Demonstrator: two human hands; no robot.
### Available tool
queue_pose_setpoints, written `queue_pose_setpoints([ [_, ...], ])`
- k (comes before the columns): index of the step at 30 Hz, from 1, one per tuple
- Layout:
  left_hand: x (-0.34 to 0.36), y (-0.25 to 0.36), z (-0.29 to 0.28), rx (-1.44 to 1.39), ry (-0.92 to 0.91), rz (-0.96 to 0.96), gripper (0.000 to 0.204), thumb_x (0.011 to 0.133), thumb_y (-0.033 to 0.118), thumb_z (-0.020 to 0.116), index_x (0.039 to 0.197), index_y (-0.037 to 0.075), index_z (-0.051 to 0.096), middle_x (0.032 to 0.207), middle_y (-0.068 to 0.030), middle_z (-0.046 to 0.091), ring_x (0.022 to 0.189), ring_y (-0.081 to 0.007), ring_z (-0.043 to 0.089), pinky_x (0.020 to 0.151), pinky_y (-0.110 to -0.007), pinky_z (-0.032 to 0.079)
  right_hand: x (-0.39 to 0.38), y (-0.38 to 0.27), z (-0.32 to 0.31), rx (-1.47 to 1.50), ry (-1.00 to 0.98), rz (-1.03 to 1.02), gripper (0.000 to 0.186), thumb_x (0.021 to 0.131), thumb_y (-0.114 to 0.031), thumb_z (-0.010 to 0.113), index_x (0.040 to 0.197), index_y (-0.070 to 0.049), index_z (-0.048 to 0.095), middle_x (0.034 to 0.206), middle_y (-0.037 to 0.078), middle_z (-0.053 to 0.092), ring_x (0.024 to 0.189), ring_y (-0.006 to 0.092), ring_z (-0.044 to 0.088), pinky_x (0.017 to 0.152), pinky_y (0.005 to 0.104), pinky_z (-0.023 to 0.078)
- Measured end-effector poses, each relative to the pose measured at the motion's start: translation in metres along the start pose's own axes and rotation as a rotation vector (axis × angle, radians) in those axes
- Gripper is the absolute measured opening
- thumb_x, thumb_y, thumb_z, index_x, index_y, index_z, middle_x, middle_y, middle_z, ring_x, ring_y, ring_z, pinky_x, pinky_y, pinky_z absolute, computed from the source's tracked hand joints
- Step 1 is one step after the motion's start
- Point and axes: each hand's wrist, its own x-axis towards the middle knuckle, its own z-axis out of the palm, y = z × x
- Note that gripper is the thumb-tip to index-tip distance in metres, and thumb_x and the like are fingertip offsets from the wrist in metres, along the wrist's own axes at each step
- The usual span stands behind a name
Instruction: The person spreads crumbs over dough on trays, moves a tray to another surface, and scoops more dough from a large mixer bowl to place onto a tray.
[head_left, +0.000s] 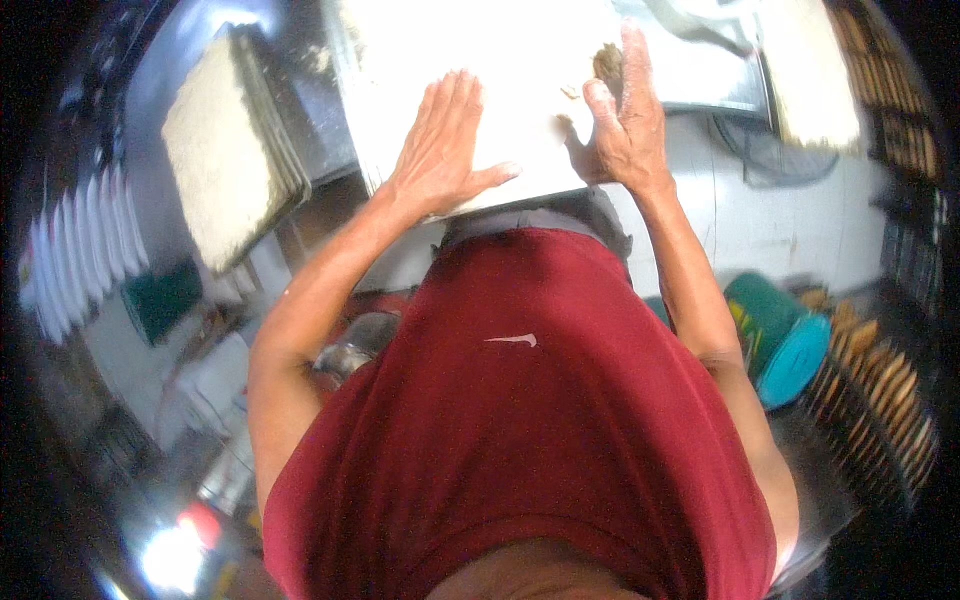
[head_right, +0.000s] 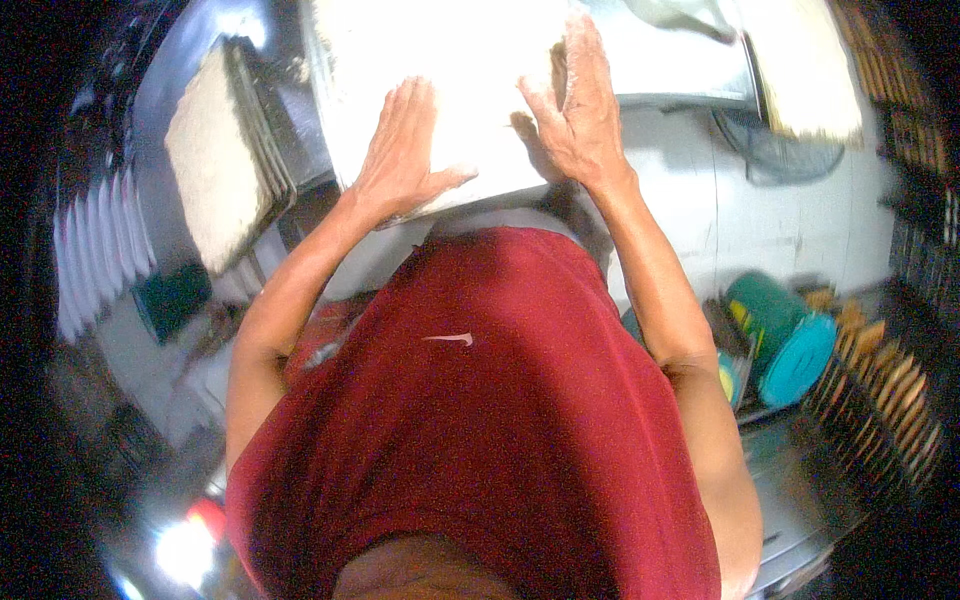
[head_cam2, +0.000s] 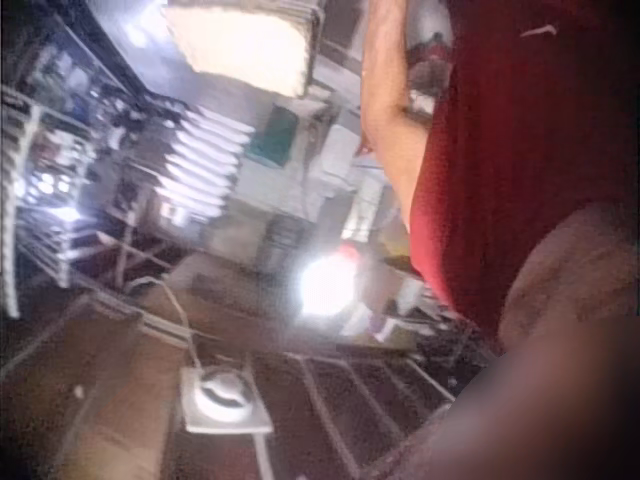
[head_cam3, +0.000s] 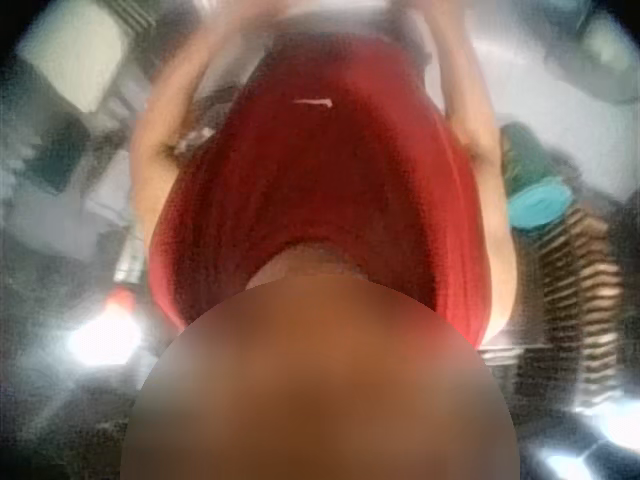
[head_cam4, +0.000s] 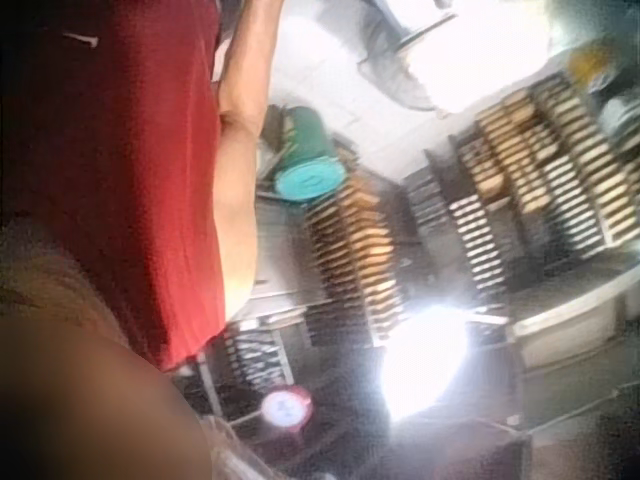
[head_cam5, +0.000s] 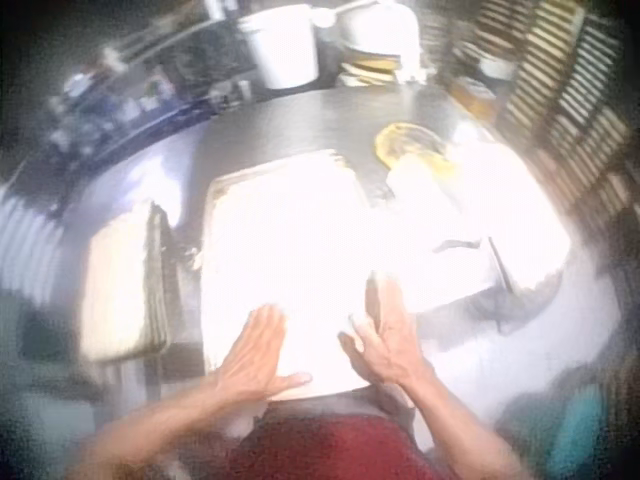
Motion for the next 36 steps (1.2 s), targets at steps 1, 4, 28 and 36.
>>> queue_pose_setpoints([
  [1, 0.005, -0.008, 0.002, -0.022, -0.006, 0.040, 0.107, 0.089, 0.064, 0.062, 0.151, -0.015, 0.026, 0.158, -0.0369, 0.025, 0.152, -0.0466, 0.018, 0.126, -0.052, 0.011, -0.008, -0.004, 0.007, -0.027, 0.057, 0.057, 0.083, 0.096, -0.037, 0.062, 0.155, 0.009, 0.025, 0.160, 0.032, 0.027, 0.151, 0.0435, 0.027, 0.124, 0.0468, 0.020],
  [4, 0.016, -0.024, 0.009, -0.069, 0.002, 0.140, 0.099, 0.091, 0.058, 0.062, 0.150, -0.015, 0.029, 0.157, -0.0368, 0.027, 0.151, -0.0473, 0.020, 0.126, -0.053, 0.013, -0.040, -0.022, 0.041, -0.066, 0.207, 0.214, 0.082, 0.097, -0.035, 0.062, 0.154, 0.010, 0.025, 0.158, 0.035, 0.030, 0.149, 0.0453, 0.029, 0.124, 0.0473, 0.021],
  [28, 0.052, -0.054, 0.032, 0.003, -0.027, 0.614, 0.071, 0.099, 0.041, 0.053, 0.146, -0.011, 0.040, 0.153, -0.0310, 0.040, 0.147, -0.0432, 0.033, 0.124, -0.050, 0.019, -0.052, -0.043, 0.144, 0.254, 0.768, 0.383, 0.070, 0.105, -0.036, 0.049, 0.153, 0.010, 0.028, 0.156, 0.030, 0.035, 0.146, 0.0383, 0.036, 0.120, 0.0440, 0.026],
  [36, 0.063, -0.041, 0.032, -0.044, -0.012, 0.729, 0.065, 0.097, 0.037, 0.058, 0.143, -0.008, 0.046, 0.149, -0.0273, 0.047, 0.143, -0.0404, 0.039, 0.122, -0.051, 0.024, -0.046, -0.039, 0.137, 0.190, 0.746, 0.376, 0.070, 0.105, -0.036, 0.047, 0.154, 0.009, 0.027, 0.158, 0.030, 0.033, 0.148, 0.0383, 0.032, 0.122, 0.0440, 0.024],
])
